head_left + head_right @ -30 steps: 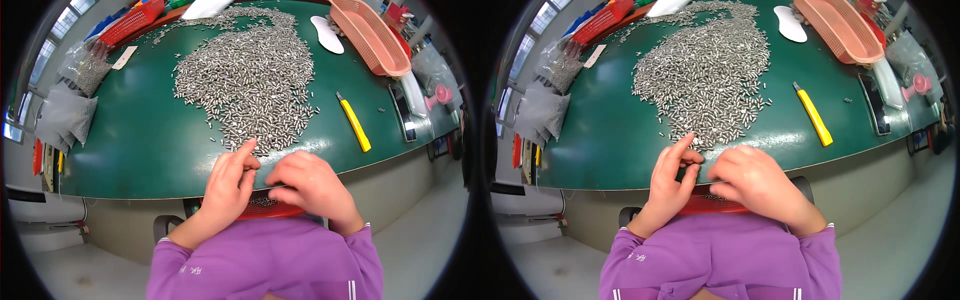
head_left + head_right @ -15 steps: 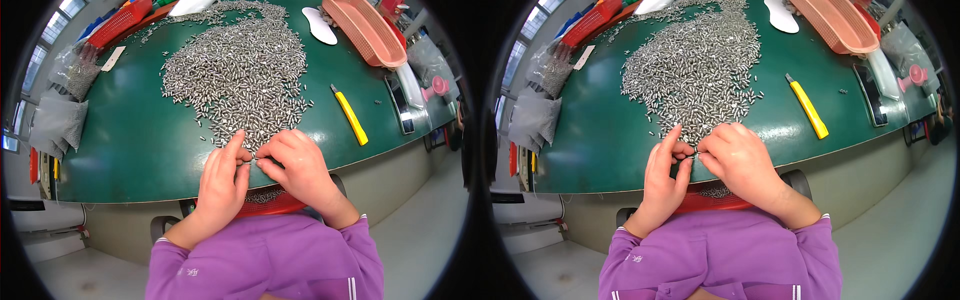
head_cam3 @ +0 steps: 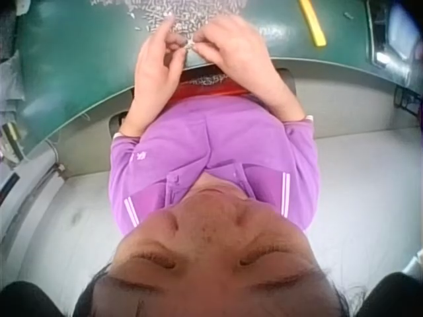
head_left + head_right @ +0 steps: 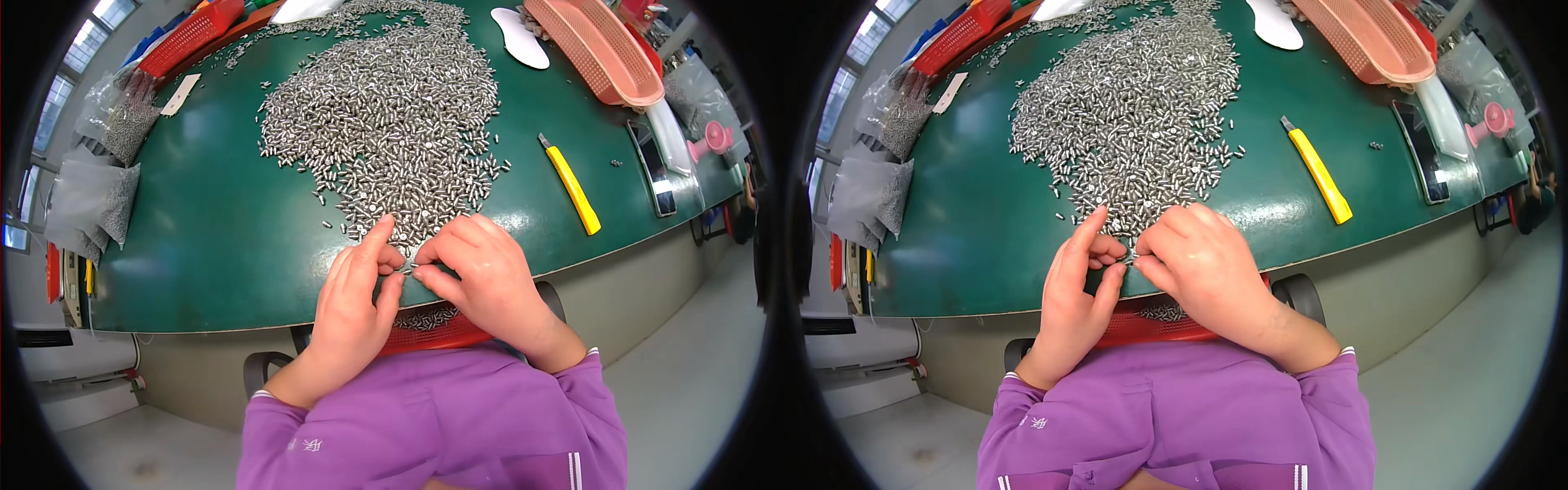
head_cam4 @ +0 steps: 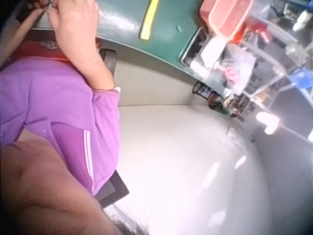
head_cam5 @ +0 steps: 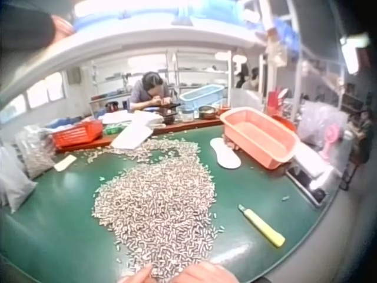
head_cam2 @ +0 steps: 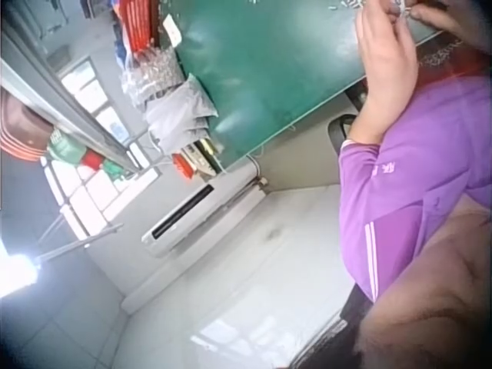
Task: Picking and inspecting small metal pins from a pile on a workbench for assembly or quality control.
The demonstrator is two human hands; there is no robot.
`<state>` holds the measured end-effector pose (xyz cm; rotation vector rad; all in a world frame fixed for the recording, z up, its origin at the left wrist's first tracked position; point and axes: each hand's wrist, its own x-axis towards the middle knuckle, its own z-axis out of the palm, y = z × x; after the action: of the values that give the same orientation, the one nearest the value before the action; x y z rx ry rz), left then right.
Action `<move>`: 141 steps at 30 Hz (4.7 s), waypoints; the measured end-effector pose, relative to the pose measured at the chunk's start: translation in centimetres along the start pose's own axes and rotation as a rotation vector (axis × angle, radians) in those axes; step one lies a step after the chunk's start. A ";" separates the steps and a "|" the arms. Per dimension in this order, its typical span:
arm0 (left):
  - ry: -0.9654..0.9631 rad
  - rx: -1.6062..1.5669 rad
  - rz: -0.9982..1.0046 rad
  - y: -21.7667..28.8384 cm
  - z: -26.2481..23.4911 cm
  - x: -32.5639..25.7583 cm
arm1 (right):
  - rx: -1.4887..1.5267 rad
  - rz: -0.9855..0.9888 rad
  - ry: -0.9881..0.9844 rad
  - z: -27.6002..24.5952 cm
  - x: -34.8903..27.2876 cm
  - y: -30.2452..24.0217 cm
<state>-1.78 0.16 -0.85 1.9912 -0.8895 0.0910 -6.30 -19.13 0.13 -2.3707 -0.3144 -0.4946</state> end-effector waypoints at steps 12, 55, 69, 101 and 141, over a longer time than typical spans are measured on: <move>-0.019 0.034 0.019 -0.1 0.0 0.1 | 0.033 -0.046 -0.021 0.5 -0.1 -0.1; -0.063 0.040 0.023 0.4 0.1 0.3 | 0.042 -0.004 -0.020 0.0 -0.5 -0.2; -0.096 0.033 -0.048 0.7 -0.6 -0.3 | 0.062 0.003 -0.034 -0.2 -0.4 -0.3; -0.103 -0.132 -0.095 -0.1 -0.4 -0.2 | 0.064 0.006 -0.072 -0.3 -0.7 -0.6; -0.066 -0.307 -0.104 -1.0 -0.7 -0.7 | 0.068 -0.004 -0.054 0.2 -0.6 -0.6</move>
<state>-1.49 1.40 -1.50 1.7566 -0.7883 -0.1626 -7.00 -18.58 0.05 -2.3204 -0.3547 -0.4160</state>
